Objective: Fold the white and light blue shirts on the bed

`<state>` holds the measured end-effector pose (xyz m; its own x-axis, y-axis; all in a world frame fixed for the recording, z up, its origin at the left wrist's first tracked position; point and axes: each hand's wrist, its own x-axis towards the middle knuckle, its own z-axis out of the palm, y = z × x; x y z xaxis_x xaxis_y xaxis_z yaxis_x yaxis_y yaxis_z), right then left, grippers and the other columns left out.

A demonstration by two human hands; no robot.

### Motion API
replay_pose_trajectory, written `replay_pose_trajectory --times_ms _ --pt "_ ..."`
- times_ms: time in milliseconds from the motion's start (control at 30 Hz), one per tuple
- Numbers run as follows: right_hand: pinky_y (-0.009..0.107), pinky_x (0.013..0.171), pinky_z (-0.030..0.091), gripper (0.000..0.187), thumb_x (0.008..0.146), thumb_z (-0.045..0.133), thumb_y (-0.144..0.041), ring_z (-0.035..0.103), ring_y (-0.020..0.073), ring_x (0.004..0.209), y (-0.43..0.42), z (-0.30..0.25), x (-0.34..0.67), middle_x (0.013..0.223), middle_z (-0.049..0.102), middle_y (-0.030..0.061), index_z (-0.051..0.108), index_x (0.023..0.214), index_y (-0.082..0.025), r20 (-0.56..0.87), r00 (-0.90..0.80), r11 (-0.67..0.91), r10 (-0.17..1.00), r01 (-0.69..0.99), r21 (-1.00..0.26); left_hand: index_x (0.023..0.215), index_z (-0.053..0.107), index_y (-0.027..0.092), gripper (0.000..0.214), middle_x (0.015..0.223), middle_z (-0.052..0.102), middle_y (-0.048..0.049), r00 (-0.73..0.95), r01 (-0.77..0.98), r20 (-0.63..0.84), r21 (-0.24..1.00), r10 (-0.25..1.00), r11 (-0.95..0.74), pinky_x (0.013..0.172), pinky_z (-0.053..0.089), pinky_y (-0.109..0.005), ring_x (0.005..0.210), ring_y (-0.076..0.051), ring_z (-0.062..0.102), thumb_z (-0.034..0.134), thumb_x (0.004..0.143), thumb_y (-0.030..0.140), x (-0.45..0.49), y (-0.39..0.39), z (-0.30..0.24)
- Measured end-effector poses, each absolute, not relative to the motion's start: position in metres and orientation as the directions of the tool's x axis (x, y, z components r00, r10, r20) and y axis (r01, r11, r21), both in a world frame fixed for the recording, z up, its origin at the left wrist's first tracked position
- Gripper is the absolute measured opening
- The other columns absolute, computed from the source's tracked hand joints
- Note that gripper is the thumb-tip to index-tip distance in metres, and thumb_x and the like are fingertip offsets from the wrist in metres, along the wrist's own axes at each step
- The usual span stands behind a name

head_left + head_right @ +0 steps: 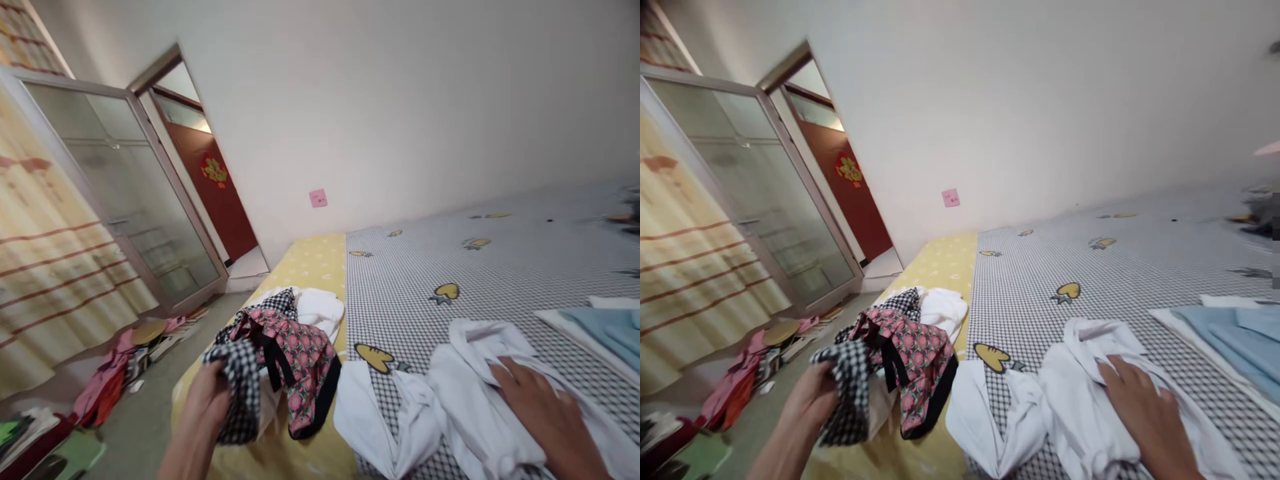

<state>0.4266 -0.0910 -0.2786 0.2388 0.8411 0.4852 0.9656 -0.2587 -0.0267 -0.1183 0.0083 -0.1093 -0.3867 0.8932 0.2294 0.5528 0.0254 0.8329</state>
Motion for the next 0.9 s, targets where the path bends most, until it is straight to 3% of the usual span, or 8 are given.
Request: replay_pose_trajectory --times_ms 133,233,300,367,467,533,633,900 --pt "0.056 0.090 0.046 0.050 0.089 0.032 -0.013 0.057 0.0347 0.121 -0.089 -0.281 0.428 0.137 0.062 0.0171 0.074 0.115 -0.024 0.481 0.252 -0.253 0.840 0.965 -0.063 0.133 0.052 0.015 0.050 0.132 0.064 -0.0191 -0.196 0.679 0.292 0.729 0.936 -0.085 0.103 0.053 -0.050 0.123 -0.032 0.062 0.050 0.089 0.038 -0.034 0.037 -0.084" --pt "0.057 0.090 0.048 0.045 0.090 0.035 -0.019 0.058 0.0362 0.119 -0.086 -0.288 0.432 0.136 0.063 0.0161 0.072 0.114 -0.025 0.488 0.270 -0.259 0.830 0.962 -0.091 0.140 0.047 0.010 0.058 0.155 0.039 -0.0269 -0.117 0.841 0.366 0.531 0.923 -0.104 0.118 0.031 -0.059 0.146 -0.039 0.036 0.056 0.087 0.034 0.020 0.033 -0.106" --pt "0.055 0.089 0.048 0.043 0.091 0.035 -0.020 0.057 0.0356 0.121 -0.086 -0.288 0.433 0.137 0.062 0.0160 0.072 0.114 -0.026 0.481 0.273 -0.276 0.833 0.959 -0.066 0.148 0.042 0.016 0.064 0.163 0.027 -0.0249 -0.038 0.931 0.363 0.353 0.931 -0.099 0.117 0.027 -0.064 0.151 -0.042 0.025 0.057 0.089 0.035 0.041 0.025 -0.138" --pt "0.053 0.089 0.048 0.044 0.092 0.034 -0.017 0.056 0.0344 0.123 -0.087 -0.287 0.432 0.139 0.061 0.0150 0.071 0.115 -0.025 0.459 0.280 -0.299 0.843 0.954 -0.032 0.153 0.038 0.030 0.070 0.163 0.030 -0.0209 0.052 0.986 0.289 0.139 0.956 -0.096 0.113 0.028 -0.070 0.149 -0.044 0.028 0.062 0.088 0.037 0.048 0.019 -0.172" --pt "0.054 0.092 0.048 0.043 0.093 0.034 -0.016 0.055 0.0328 0.125 -0.087 -0.288 0.433 0.141 0.060 0.0136 0.068 0.118 -0.023 0.430 0.290 -0.316 0.855 0.949 -0.012 0.149 0.043 0.039 0.063 0.147 0.055 -0.0174 0.138 0.989 0.186 -0.072 0.973 -0.127 0.106 0.031 -0.074 0.134 -0.044 0.047 0.060 0.089 0.037 0.038 0.031 -0.208" --pt "0.055 0.094 0.049 0.042 0.094 0.034 -0.019 0.055 0.0324 0.124 -0.086 -0.292 0.436 0.142 0.059 0.0124 0.067 0.119 -0.024 0.421 0.297 -0.321 0.857 0.947 -0.014 0.148 0.047 0.036 0.055 0.138 0.063 -0.0156 0.174 0.981 0.170 -0.115 0.970 -0.156 0.105 0.037 -0.067 0.127 -0.041 0.055 0.054 0.093 0.039 0.025 0.053 -0.214" --pt "0.054 0.093 0.050 0.042 0.093 0.036 -0.019 0.055 0.0326 0.126 -0.085 -0.295 0.440 0.142 0.059 0.0107 0.068 0.119 -0.027 0.413 0.315 -0.345 0.855 0.939 -0.002 0.148 0.049 0.031 0.054 0.142 0.062 -0.0143 0.150 0.986 0.172 -0.091 0.974 -0.136 0.108 0.038 -0.058 0.132 -0.039 0.052 0.050 0.094 0.040 0.006 0.094 -0.204" --pt "0.049 0.099 0.047 0.036 0.093 0.042 -0.011 0.054 0.0320 0.130 -0.084 -0.268 0.423 0.143 0.059 0.0110 0.068 0.116 -0.023 0.334 0.377 -0.385 0.864 0.922 -0.044 0.153 0.040 0.023 0.060 0.154 0.047 -0.0192 0.027 0.997 0.073 -0.069 0.997 -0.022 0.109 0.030 -0.068 0.141 -0.041 0.042 0.025 0.098 0.043 0.012 0.113 -0.203"
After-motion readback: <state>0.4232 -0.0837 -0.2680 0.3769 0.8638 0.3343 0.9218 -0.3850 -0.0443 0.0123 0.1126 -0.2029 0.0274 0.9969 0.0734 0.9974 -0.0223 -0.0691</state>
